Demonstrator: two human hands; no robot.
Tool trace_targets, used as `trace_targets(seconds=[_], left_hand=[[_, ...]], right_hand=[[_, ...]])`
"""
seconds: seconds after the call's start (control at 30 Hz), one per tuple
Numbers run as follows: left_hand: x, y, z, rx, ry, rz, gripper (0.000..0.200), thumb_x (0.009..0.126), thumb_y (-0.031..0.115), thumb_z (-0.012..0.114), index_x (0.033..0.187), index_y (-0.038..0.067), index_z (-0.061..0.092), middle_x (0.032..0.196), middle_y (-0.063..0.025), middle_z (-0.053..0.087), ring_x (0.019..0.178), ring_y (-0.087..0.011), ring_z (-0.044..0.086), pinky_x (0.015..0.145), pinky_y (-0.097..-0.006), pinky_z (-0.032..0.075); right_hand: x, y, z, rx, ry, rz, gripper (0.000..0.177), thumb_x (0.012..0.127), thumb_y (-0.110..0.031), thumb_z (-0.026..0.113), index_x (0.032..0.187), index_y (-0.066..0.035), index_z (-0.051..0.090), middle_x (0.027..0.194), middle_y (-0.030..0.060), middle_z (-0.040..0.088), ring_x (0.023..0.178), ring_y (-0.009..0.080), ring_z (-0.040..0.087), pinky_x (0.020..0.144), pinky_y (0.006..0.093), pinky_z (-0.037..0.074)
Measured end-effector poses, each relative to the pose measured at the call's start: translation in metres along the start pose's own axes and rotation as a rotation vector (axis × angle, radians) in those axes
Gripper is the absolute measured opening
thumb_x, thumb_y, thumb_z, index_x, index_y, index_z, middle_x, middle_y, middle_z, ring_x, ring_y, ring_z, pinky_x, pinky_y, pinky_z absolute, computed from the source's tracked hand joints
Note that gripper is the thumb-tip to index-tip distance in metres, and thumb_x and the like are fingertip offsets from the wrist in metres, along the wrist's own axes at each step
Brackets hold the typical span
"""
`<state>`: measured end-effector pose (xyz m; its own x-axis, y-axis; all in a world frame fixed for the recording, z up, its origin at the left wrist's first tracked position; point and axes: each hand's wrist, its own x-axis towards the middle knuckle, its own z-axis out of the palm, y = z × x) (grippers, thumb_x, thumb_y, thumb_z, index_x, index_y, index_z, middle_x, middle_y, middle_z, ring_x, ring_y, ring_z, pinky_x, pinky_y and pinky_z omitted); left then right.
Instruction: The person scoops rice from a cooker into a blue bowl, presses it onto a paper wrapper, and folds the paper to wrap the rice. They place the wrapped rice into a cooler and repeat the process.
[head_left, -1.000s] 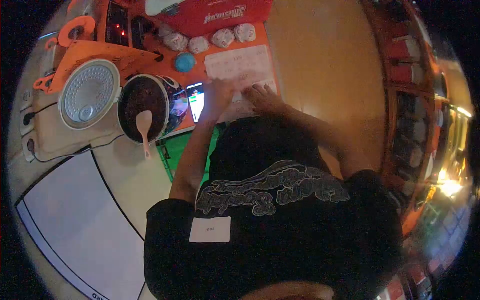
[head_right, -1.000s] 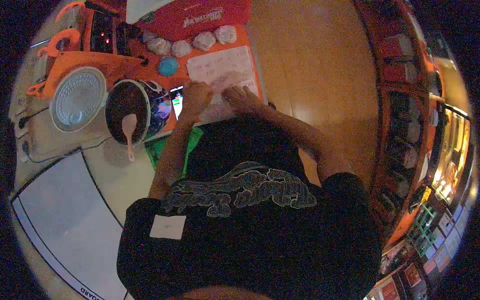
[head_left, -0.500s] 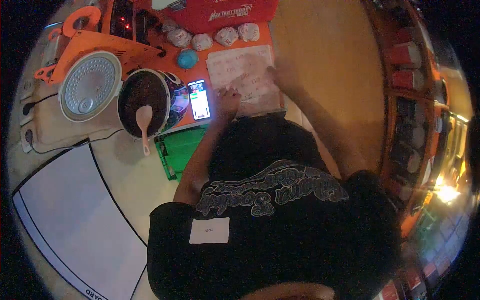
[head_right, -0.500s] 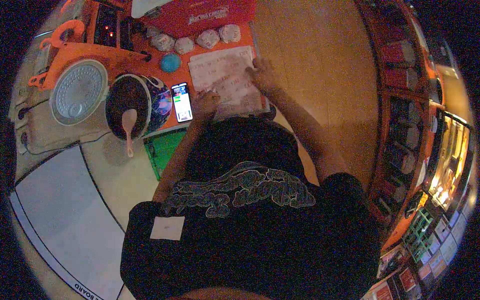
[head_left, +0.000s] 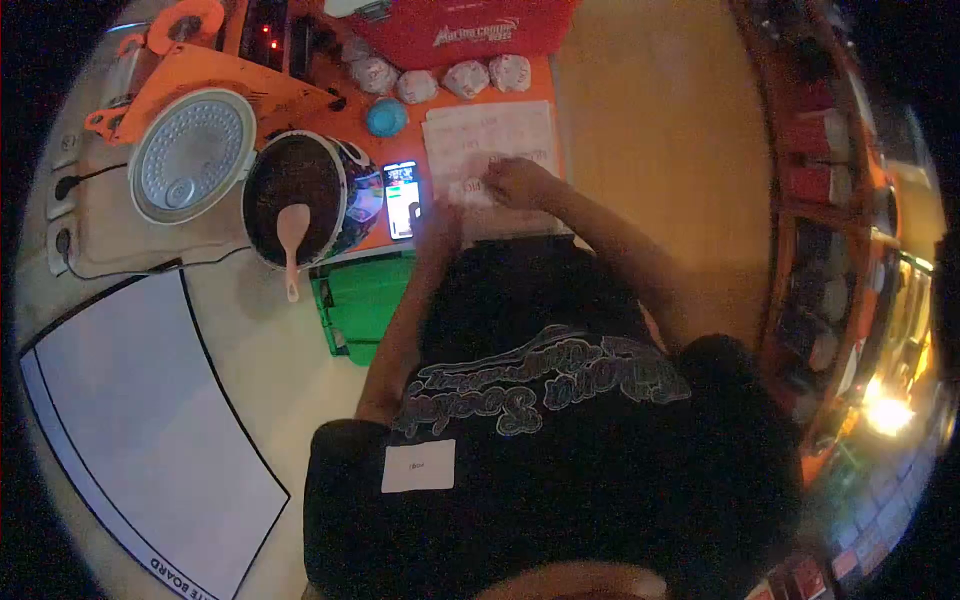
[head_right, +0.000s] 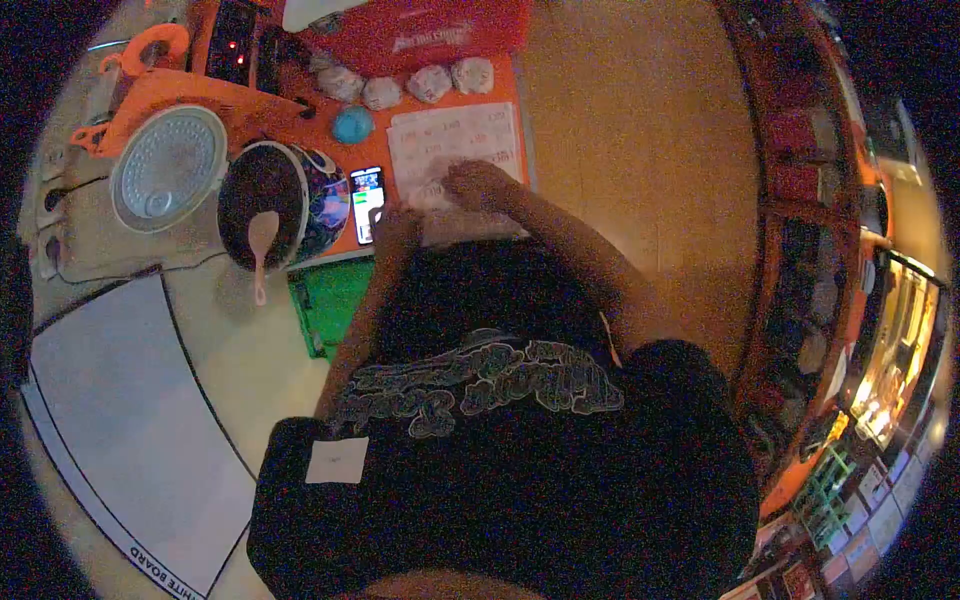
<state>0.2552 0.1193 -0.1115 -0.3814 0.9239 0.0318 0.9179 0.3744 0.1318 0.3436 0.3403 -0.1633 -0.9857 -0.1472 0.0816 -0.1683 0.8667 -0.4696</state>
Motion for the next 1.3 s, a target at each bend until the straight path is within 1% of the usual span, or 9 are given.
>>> trace_targets(seconds=[0.23, 0.37, 0.4, 0.5, 0.7, 0.87, 1.13, 1.23, 1.3], left_hand=[[-0.005, -0.03, 0.005, -0.441, 0.243, -0.771, 0.023, 0.077, 0.03, 0.069, 0.091, 0.011, 0.07, 0.074, -0.0112, 0.066, 0.071, -0.0311, 0.063, 0.065, -0.0484, 0.049], [0.006, -0.07, 0.085, -0.197, 0.023, -0.349, 0.023, 0.086, 0.025, 0.058, 0.094, 0.007, 0.069, 0.073, -0.0171, 0.066, 0.07, -0.0322, 0.066, 0.062, -0.0457, 0.051], [0.013, -0.071, 0.113, -0.838, 0.026, -0.686, 0.025, 0.087, 0.023, 0.053, 0.092, 0.004, 0.069, 0.075, -0.0186, 0.066, 0.073, -0.0321, 0.067, 0.061, -0.0447, 0.051], [0.024, -0.075, 0.099, -0.429, -0.347, -0.692, 0.027, 0.087, 0.026, 0.054, 0.092, 0.004, 0.069, 0.079, -0.0185, 0.067, 0.074, -0.032, 0.067, 0.062, -0.0451, 0.051], [0.026, -0.027, 0.018, -0.234, 0.053, -0.96, 0.033, 0.089, 0.032, 0.052, 0.082, 0.003, 0.066, 0.085, -0.015, 0.068, 0.078, -0.0342, 0.068, 0.066, -0.0491, 0.053], [0.037, 0.007, 0.018, -0.222, 0.061, -0.084, 0.023, 0.088, 0.023, 0.052, 0.087, 0.004, 0.065, 0.094, -0.0173, 0.067, 0.086, -0.036, 0.066, 0.072, -0.0509, 0.051], [0.013, 0.012, 0.044, -0.318, -0.158, -0.124, 0.021, 0.083, 0.02, 0.059, 0.095, 0.006, 0.068, 0.107, -0.0145, 0.066, 0.099, -0.0329, 0.063, 0.084, -0.0464, 0.05], [0.012, 0.005, 0.05, -0.283, -0.094, -0.082, 0.026, 0.084, 0.027, 0.059, 0.099, 0.008, 0.068, 0.105, -0.0132, 0.068, 0.097, -0.0321, 0.064, 0.085, -0.0463, 0.05], [0.012, 0.001, 0.058, -0.203, -0.087, -0.01, 0.031, 0.086, 0.033, 0.057, 0.101, 0.008, 0.068, 0.102, -0.0131, 0.069, 0.095, -0.0324, 0.064, 0.083, -0.0469, 0.05]], right_hand=[[-0.002, -0.001, -0.003, -0.067, -0.18, -0.032, 0.028, 0.088, -0.023, 0.053, 0.103, -0.001, 0.059, 0.098, 0.02, 0.061, 0.093, 0.0374, 0.061, 0.082, 0.0493, 0.048], [0.001, -0.002, -0.01, -0.142, -0.277, -0.049, 0.033, 0.087, -0.025, 0.054, 0.108, -0.001, 0.057, 0.1, 0.0188, 0.061, 0.096, 0.0366, 0.06, 0.083, 0.0475, 0.048], [0.0, -0.002, -0.01, -0.168, -0.294, -0.058, 0.035, 0.086, -0.026, 0.054, 0.11, -0.001, 0.057, 0.101, 0.0183, 0.061, 0.098, 0.0361, 0.06, 0.083, 0.0469, 0.048], [-0.005, 0.0, -0.01, -0.153, -0.256, -0.093, 0.037, 0.085, -0.028, 0.056, 0.11, -0.001, 0.057, 0.103, 0.0178, 0.06, 0.099, 0.0353, 0.06, 0.085, 0.047, 0.047], [-0.004, -0.012, -0.025, -0.17, -0.269, -0.081, 0.037, 0.082, -0.024, 0.061, 0.11, -0.001, 0.058, 0.109, 0.0182, 0.061, 0.103, 0.035, 0.059, 0.091, 0.0466, 0.045], [-0.008, -0.01, -0.024, -0.046, -0.341, -0.017, 0.04, 0.084, -0.024, 0.059, 0.115, 0.001, 0.055, 0.116, 0.0203, 0.058, 0.109, 0.0357, 0.056, 0.097, 0.0471, 0.043], [-0.041, 0.008, -0.024, 0.07, -0.481, 0.209, 0.046, 0.089, -0.027, 0.057, 0.126, -0.001, 0.051, 0.127, 0.02, 0.054, 0.118, 0.036, 0.051, 0.1, 0.0467, 0.041], [-0.066, 0.021, 0.002, 0.235, 0.009, -0.035, 0.039, 0.089, -0.026, 0.057, 0.121, -0.003, 0.055, 0.125, 0.0194, 0.056, 0.116, 0.0379, 0.052, 0.099, 0.0465, 0.042], [-0.064, 0.025, 0.015, 0.681, -0.137, 0.382, 0.029, 0.088, -0.022, 0.056, 0.111, -0.005, 0.061, 0.12, 0.0145, 0.06, 0.114, 0.0356, 0.054, 0.094, 0.0451, 0.045]])
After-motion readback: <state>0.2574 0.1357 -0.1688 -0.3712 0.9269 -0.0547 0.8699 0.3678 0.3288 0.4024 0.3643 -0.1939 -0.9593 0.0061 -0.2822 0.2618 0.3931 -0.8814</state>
